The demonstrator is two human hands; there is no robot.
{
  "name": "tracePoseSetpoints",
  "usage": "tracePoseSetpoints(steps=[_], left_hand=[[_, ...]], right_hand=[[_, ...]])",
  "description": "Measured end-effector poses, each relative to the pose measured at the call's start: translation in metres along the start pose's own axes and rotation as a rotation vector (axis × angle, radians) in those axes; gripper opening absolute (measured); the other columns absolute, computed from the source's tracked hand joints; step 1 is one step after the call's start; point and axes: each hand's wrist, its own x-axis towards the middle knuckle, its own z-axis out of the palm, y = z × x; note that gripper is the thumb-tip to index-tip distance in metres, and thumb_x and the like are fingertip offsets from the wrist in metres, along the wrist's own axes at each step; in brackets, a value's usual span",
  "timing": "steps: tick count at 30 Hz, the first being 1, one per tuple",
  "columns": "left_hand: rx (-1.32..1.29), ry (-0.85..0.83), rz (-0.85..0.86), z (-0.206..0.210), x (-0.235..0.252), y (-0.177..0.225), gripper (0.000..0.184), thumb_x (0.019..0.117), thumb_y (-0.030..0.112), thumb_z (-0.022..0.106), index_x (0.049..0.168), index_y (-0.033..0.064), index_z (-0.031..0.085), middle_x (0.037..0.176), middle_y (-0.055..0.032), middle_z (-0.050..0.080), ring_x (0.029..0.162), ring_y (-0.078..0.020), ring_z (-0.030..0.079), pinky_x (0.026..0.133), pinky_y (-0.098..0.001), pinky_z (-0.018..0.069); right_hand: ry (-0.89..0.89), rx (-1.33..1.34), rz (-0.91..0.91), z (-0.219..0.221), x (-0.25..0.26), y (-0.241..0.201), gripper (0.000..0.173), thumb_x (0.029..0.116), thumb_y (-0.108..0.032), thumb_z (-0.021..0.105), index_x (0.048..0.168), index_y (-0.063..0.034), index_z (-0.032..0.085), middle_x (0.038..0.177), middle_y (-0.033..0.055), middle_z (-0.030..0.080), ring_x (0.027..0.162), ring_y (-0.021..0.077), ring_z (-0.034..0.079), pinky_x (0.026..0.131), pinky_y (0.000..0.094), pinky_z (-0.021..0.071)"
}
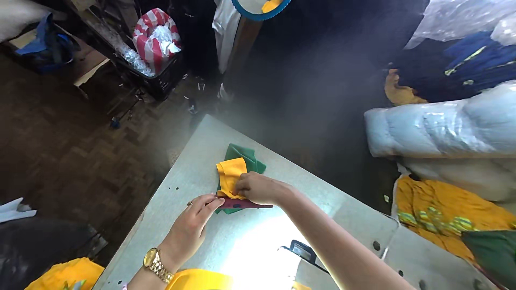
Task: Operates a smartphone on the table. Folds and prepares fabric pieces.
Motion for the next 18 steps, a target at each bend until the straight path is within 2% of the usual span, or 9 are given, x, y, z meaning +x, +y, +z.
tracePoseSetpoints(steps=[3, 5, 9, 11, 13, 15, 18], left_hand=[[-0.002, -0.01, -0.01, 0.0, 0.001, 0.0, 0.053, 0.0894, -0.008, 0.051, 0.133, 0.017, 0.067, 0.131, -0.0095, 0.066, 0.124, -0.0191, 0.063, 0.102, -0.0307, 0.0545], [-0.01, -0.013, -0.014, 0.0, 0.002, -0.001, 0.053, 0.0892, -0.007, 0.05, 0.133, 0.0174, 0.067, 0.131, -0.0095, 0.066, 0.124, -0.0194, 0.064, 0.101, -0.0311, 0.0556], [-0.013, -0.03, -0.039, -0.002, 0.002, 0.0, 0.052, 0.0895, -0.007, 0.051, 0.132, 0.0164, 0.067, 0.132, -0.0098, 0.066, 0.122, -0.0198, 0.065, 0.099, -0.0319, 0.0563], [-0.021, -0.039, -0.04, -0.003, 0.003, 0.0, 0.052, 0.0891, -0.007, 0.051, 0.132, 0.0164, 0.067, 0.132, -0.0103, 0.065, 0.12, -0.0191, 0.066, 0.097, -0.0308, 0.0572], [-0.022, -0.056, -0.051, -0.005, 0.005, 0.0, 0.052, 0.0897, -0.006, 0.051, 0.133, 0.017, 0.067, 0.132, -0.0101, 0.065, 0.117, -0.0182, 0.067, 0.095, -0.03, 0.0578], [-0.021, -0.076, -0.076, -0.008, 0.007, 0.002, 0.051, 0.0904, -0.005, 0.052, 0.133, 0.0176, 0.067, 0.132, -0.0102, 0.065, 0.115, -0.0188, 0.068, 0.093, -0.031, 0.0584], [-0.026, -0.095, -0.098, -0.012, 0.012, 0.005, 0.048, 0.0921, -0.004, 0.052, 0.133, 0.0168, 0.067, 0.129, -0.0106, 0.066, 0.113, -0.02, 0.068, 0.092, -0.033, 0.0589]], right_hand=[[0.036, 0.077, 0.017, 0.0, -0.002, -0.003, 0.035, 0.1088, -0.027, 0.043, 0.125, -0.0126, 0.07, 0.121, 0.0128, 0.07, 0.119, 0.0303, 0.063, 0.104, 0.0565, 0.0436], [0.077, 0.109, -0.035, 0.002, -0.003, -0.002, 0.036, 0.1091, -0.032, 0.043, 0.12, -0.0136, 0.071, 0.115, 0.0105, 0.071, 0.114, 0.0273, 0.064, 0.101, 0.055, 0.0455], [0.075, 0.108, -0.055, 0.005, 0.001, -0.005, 0.043, 0.1096, -0.037, 0.039, 0.116, -0.0122, 0.074, 0.122, 0.0111, 0.067, 0.122, 0.0299, 0.057, 0.105, 0.0547, 0.0396], [0.054, 0.088, -0.014, 0.0, -0.001, -0.013, 0.045, 0.1096, -0.038, 0.038, 0.118, -0.0117, 0.074, 0.126, 0.0119, 0.065, 0.127, 0.0315, 0.054, 0.108, 0.0557, 0.0361], [0.023, 0.057, 0.018, -0.005, -0.005, -0.02, 0.049, 0.11, -0.041, 0.036, 0.119, -0.0096, 0.072, 0.126, 0.0139, 0.066, 0.126, 0.0324, 0.056, 0.108, 0.0573, 0.0365], [-0.012, 0.028, 0.051, -0.01, -0.008, -0.026, 0.052, 0.1105, -0.044, 0.034, 0.125, -0.0098, 0.07, 0.127, 0.0149, 0.067, 0.127, 0.0326, 0.057, 0.109, 0.0587, 0.0355], [-0.002, -0.025, 0.039, -0.008, -0.009, -0.028, 0.049, 0.1113, -0.04, 0.032, 0.129, -0.01, 0.066, 0.122, 0.0171, 0.068, 0.122, 0.0341, 0.06, 0.107, 0.0599, 0.0361]])
